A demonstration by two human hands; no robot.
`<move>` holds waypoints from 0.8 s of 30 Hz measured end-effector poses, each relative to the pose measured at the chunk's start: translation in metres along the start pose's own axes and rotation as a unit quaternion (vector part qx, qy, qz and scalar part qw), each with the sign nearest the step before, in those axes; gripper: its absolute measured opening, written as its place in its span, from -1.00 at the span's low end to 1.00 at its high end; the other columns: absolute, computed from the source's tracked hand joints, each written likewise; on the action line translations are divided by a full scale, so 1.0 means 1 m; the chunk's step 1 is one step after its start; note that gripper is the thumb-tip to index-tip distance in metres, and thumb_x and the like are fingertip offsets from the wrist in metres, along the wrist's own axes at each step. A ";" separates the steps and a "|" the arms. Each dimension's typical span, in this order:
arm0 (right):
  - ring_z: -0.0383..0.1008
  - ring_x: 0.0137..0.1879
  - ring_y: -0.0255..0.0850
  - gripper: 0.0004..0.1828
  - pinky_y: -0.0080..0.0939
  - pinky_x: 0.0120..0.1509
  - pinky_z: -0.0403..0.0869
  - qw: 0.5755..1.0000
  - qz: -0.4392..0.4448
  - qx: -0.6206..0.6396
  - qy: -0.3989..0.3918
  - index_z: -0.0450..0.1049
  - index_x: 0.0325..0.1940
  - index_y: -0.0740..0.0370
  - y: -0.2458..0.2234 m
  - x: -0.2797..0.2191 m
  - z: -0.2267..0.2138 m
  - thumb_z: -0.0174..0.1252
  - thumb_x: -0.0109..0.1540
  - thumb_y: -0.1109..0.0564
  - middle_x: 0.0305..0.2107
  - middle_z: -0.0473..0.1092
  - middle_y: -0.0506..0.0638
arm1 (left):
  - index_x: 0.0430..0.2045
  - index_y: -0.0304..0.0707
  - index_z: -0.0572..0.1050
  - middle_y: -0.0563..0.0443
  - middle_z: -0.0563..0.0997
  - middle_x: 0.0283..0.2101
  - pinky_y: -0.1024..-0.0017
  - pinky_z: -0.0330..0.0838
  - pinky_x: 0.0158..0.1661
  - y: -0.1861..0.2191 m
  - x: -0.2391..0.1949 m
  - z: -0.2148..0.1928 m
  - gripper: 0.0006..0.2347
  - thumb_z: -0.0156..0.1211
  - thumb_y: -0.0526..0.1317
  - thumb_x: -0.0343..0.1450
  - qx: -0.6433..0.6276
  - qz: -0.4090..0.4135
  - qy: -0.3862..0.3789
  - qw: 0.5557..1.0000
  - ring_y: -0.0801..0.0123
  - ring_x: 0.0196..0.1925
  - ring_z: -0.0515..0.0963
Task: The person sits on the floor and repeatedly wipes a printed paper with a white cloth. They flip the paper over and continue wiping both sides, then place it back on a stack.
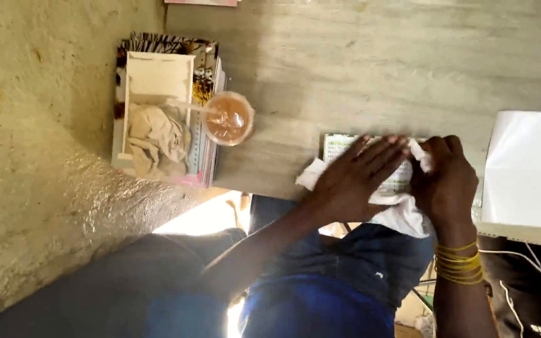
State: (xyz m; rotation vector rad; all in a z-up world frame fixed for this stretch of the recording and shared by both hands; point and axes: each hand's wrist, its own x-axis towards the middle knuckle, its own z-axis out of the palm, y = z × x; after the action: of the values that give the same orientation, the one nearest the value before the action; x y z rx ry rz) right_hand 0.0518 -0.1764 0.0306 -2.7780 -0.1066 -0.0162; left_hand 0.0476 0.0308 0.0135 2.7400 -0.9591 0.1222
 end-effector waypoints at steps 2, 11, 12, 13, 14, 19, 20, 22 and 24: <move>0.48 -0.27 0.25 -0.77 0.24 -0.37 0.36 1.000 -0.012 0.008 -0.004 0.48 -0.03 0.18 0.006 0.000 0.005 0.25 0.42 -0.02 -0.16 0.36 0.10 | 0.52 -0.08 -0.05 0.10 -0.01 0.60 0.17 -0.06 0.60 -0.009 0.004 -0.011 -0.14 0.00 0.56 0.56 0.083 0.017 -0.034 0.996 0.37 0.67 0.02; 0.51 -0.20 0.25 -0.75 0.26 -0.33 0.40 1.000 0.003 0.003 0.009 0.49 -0.02 0.13 0.005 -0.002 0.005 0.33 0.26 0.07 -0.10 0.39 0.08 | 0.47 -0.29 0.09 -0.21 0.10 0.58 0.05 0.05 0.62 0.034 -0.023 -0.001 -0.27 0.11 0.21 0.50 -0.119 0.000 0.063 0.991 0.10 0.66 0.15; 0.51 -0.21 0.23 -0.77 0.25 -0.35 0.39 1.000 -0.002 0.004 0.012 0.49 -0.03 0.14 0.003 -0.001 0.003 0.30 0.33 0.01 -0.11 0.38 0.07 | 0.51 -0.25 -0.04 -0.14 0.07 0.60 -0.07 0.03 0.59 0.025 -0.020 0.015 -0.19 0.19 0.20 0.47 -0.165 0.000 0.061 0.984 0.07 0.66 0.13; 0.51 -0.21 0.22 -0.75 0.24 -0.37 0.39 1.000 -0.006 0.005 0.015 0.49 -0.04 0.14 0.000 -0.001 0.002 0.27 0.41 -0.06 -0.11 0.38 0.06 | 0.55 -0.22 -0.18 -0.06 0.04 0.61 -0.18 0.00 0.56 0.017 -0.018 0.031 -0.09 0.27 0.19 0.43 -0.212 -0.001 0.059 0.975 0.05 0.66 0.11; 0.51 -0.21 0.22 -0.75 0.24 -0.37 0.39 1.000 -0.005 0.002 0.014 0.49 -0.04 0.14 0.002 0.000 0.001 0.27 0.41 -0.06 -0.11 0.38 0.06 | 0.55 -0.22 -0.18 -0.06 0.04 0.61 -0.18 0.00 0.56 -0.003 -0.007 0.027 -0.09 0.27 0.19 0.43 -0.216 0.000 0.060 0.975 0.05 0.66 0.11; 0.48 -0.22 0.35 -0.73 0.37 -0.32 0.36 0.998 0.061 -0.013 -0.004 0.46 -0.08 0.13 0.000 0.012 0.003 0.24 0.35 -0.09 -0.12 0.40 0.11 | 0.49 -0.33 -0.02 -0.19 0.08 0.58 -0.11 -0.03 0.61 -0.023 0.007 0.012 -0.17 0.14 0.29 0.49 -0.073 -0.042 0.109 0.990 0.06 0.66 0.11; 0.48 -0.22 0.35 -0.73 0.37 -0.32 0.36 0.998 0.060 -0.012 -0.005 0.46 -0.08 0.13 -0.012 0.015 0.008 0.24 0.35 -0.09 -0.12 0.40 0.11 | 0.49 -0.33 -0.02 -0.19 0.08 0.58 -0.11 -0.03 0.61 -0.021 0.006 0.014 -0.17 0.14 0.29 0.49 -0.072 -0.043 0.108 0.991 0.06 0.66 0.11; 0.49 -0.14 0.52 -0.73 0.53 -0.08 0.48 0.997 0.011 0.036 -0.067 0.46 -0.03 0.14 -0.034 0.024 0.018 0.22 0.28 -0.02 -0.15 0.35 0.13 | 0.50 -0.20 0.03 -0.09 0.18 0.55 0.01 -0.09 0.58 -0.018 0.007 0.019 -0.14 0.33 0.08 0.32 -0.072 -0.036 0.137 0.987 0.19 0.62 0.14; 0.49 -0.13 0.54 -0.72 0.56 -0.07 0.47 0.997 0.018 0.043 -0.059 0.45 -0.03 0.14 -0.023 0.029 0.016 0.24 0.28 -0.04 -0.14 0.36 0.14 | 0.51 -0.17 0.02 -0.07 0.21 0.54 0.01 -0.09 0.58 -0.020 0.008 0.022 -0.18 0.29 0.05 0.35 -0.062 -0.037 0.137 0.988 0.21 0.61 0.17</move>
State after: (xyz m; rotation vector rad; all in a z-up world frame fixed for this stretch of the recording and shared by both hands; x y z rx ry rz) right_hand 0.0794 -0.1473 0.0248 -2.6924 -0.0864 0.1577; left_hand 0.0665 0.0357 -0.0100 2.5537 -0.7626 0.4011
